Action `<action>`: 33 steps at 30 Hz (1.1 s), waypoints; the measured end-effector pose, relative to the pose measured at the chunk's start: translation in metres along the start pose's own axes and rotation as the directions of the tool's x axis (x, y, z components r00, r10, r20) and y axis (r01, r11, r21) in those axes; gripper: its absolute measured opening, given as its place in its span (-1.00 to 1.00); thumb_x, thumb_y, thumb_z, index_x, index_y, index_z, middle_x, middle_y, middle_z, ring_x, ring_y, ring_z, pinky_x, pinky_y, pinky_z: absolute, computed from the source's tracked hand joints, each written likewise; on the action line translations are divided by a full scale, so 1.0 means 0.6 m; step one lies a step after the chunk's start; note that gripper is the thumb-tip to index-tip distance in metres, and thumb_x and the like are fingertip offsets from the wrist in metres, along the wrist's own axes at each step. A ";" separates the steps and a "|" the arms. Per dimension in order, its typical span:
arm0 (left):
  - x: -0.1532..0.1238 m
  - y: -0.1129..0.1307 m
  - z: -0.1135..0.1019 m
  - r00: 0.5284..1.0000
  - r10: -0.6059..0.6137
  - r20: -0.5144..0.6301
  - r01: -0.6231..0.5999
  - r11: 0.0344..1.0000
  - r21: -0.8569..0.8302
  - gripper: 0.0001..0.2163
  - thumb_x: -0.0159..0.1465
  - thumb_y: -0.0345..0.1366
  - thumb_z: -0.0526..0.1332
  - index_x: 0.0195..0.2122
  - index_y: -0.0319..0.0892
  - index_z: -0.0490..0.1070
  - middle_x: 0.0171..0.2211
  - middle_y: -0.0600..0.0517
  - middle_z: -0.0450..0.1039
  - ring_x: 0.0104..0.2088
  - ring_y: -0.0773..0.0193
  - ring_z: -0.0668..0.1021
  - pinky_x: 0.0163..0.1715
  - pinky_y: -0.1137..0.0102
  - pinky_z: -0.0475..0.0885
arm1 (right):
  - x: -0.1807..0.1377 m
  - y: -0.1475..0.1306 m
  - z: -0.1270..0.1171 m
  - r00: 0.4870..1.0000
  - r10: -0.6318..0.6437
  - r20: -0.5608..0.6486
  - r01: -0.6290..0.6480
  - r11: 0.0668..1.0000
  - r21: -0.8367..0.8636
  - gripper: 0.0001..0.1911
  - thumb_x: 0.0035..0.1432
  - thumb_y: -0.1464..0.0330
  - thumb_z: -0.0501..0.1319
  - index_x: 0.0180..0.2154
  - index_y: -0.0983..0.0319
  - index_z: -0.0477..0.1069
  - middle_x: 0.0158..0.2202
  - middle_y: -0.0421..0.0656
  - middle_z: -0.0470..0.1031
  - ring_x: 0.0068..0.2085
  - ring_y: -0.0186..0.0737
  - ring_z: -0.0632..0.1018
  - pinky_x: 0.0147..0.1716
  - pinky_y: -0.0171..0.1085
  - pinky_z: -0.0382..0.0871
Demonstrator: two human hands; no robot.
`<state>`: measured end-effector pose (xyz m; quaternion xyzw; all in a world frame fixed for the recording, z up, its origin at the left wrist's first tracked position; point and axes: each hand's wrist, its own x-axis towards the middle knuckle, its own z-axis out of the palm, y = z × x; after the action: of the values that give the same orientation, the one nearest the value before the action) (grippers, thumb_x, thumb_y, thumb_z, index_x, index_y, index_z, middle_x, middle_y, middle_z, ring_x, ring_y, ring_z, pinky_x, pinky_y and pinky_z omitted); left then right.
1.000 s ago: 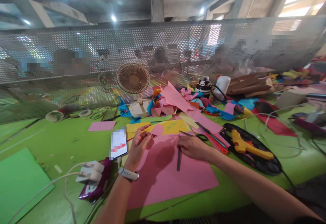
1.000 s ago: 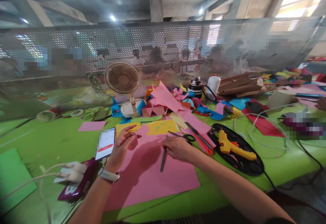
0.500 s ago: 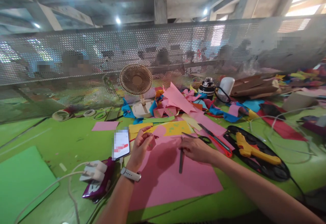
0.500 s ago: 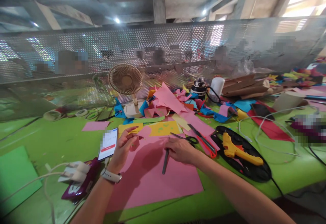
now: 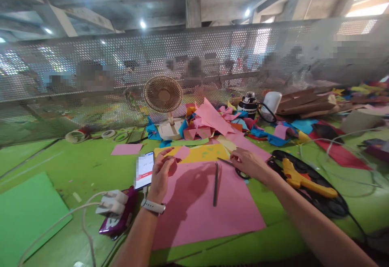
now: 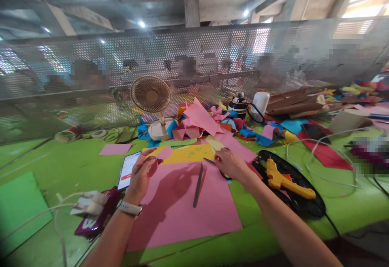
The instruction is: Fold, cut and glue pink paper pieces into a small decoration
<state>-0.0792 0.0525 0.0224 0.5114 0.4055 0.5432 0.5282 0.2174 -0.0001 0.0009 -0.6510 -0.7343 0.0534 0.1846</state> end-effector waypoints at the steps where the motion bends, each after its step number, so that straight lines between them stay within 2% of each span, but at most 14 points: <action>1: 0.000 -0.001 0.000 1.000 0.004 0.000 -0.004 1.000 -0.004 -0.63 0.09 -0.24 0.23 -0.06 -0.14 0.30 -0.44 0.10 0.42 -0.35 0.29 0.52 -0.43 0.49 0.30 | 0.000 0.001 -0.001 1.000 0.006 0.021 -0.006 1.000 -0.004 -0.82 0.14 0.38 0.05 -0.34 0.24 0.42 -0.36 -0.13 0.43 -0.32 -0.26 0.44 -0.36 -0.35 0.16; 4: 0.000 -0.002 0.001 1.000 0.025 -0.002 -0.025 1.000 0.000 -0.66 0.09 -0.24 0.23 -0.09 -0.15 0.33 -0.45 0.11 0.43 -0.35 0.30 0.52 -0.41 0.49 0.31 | -0.003 0.000 -0.001 0.997 0.022 0.075 -0.020 0.999 -0.026 -0.84 0.12 0.39 0.07 -0.33 0.23 0.42 -0.35 -0.12 0.44 -0.30 -0.25 0.44 -0.36 -0.35 0.14; 9: 0.001 -0.001 0.000 0.999 0.026 -0.021 -0.026 1.000 -0.012 -0.71 0.10 -0.25 0.22 -0.12 -0.14 0.36 -0.45 0.13 0.44 -0.33 0.30 0.53 -0.35 0.47 0.31 | -0.009 -0.002 -0.005 0.994 0.080 0.079 -0.075 0.995 -0.073 -0.86 0.11 0.37 0.07 -0.35 0.25 0.38 -0.34 -0.11 0.43 -0.31 -0.23 0.44 -0.40 -0.34 0.10; 15: 0.003 -0.006 0.001 0.999 0.032 -0.030 -0.032 0.999 -0.019 -0.67 0.11 -0.28 0.21 -0.07 -0.16 0.35 -0.47 0.11 0.44 -0.33 0.30 0.53 -0.31 0.45 0.30 | -0.012 0.003 -0.006 0.988 0.083 0.131 -0.070 0.992 -0.101 -0.85 0.04 0.39 0.10 -0.31 0.24 0.38 -0.30 -0.10 0.42 -0.27 -0.21 0.43 -0.40 -0.33 0.08; 23: 0.005 -0.012 0.000 0.998 0.055 -0.009 -0.055 0.998 0.011 -0.67 0.10 -0.26 0.20 -0.09 -0.17 0.35 -0.42 0.06 0.48 -0.33 0.28 0.52 -0.28 0.42 0.31 | -0.014 0.009 -0.005 0.984 0.102 0.145 -0.082 0.986 -0.143 -0.88 0.00 0.36 0.11 -0.37 0.23 0.36 -0.33 -0.13 0.42 -0.31 -0.21 0.42 -0.48 -0.33 0.00; 30: 0.004 -0.010 -0.001 0.998 0.059 -0.027 -0.060 0.998 -0.007 -0.70 0.11 -0.27 0.19 -0.10 -0.16 0.35 -0.46 0.10 0.45 -0.33 0.28 0.53 -0.29 0.43 0.31 | -0.014 0.002 -0.019 0.984 0.088 0.157 -0.069 0.990 -0.124 -0.89 -0.01 0.40 0.11 -0.39 0.23 0.39 -0.39 -0.13 0.45 -0.35 -0.21 0.43 -0.47 -0.32 0.04; 33: 0.003 -0.008 -0.001 0.996 0.083 -0.018 -0.083 0.997 0.011 -0.72 0.14 -0.28 0.16 -0.11 -0.17 0.35 -0.50 0.11 0.43 -0.34 0.27 0.53 -0.34 0.45 0.30 | -0.012 -0.017 -0.013 0.996 -0.005 0.093 0.009 0.999 -0.045 -0.79 0.06 0.40 0.07 -0.25 0.23 0.41 -0.33 -0.13 0.46 -0.34 -0.24 0.44 -0.40 -0.33 0.14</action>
<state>-0.0787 0.0548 0.0179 0.5256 0.3916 0.5670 0.4989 0.2110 -0.0098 0.0098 -0.6494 -0.7453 0.0662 0.1358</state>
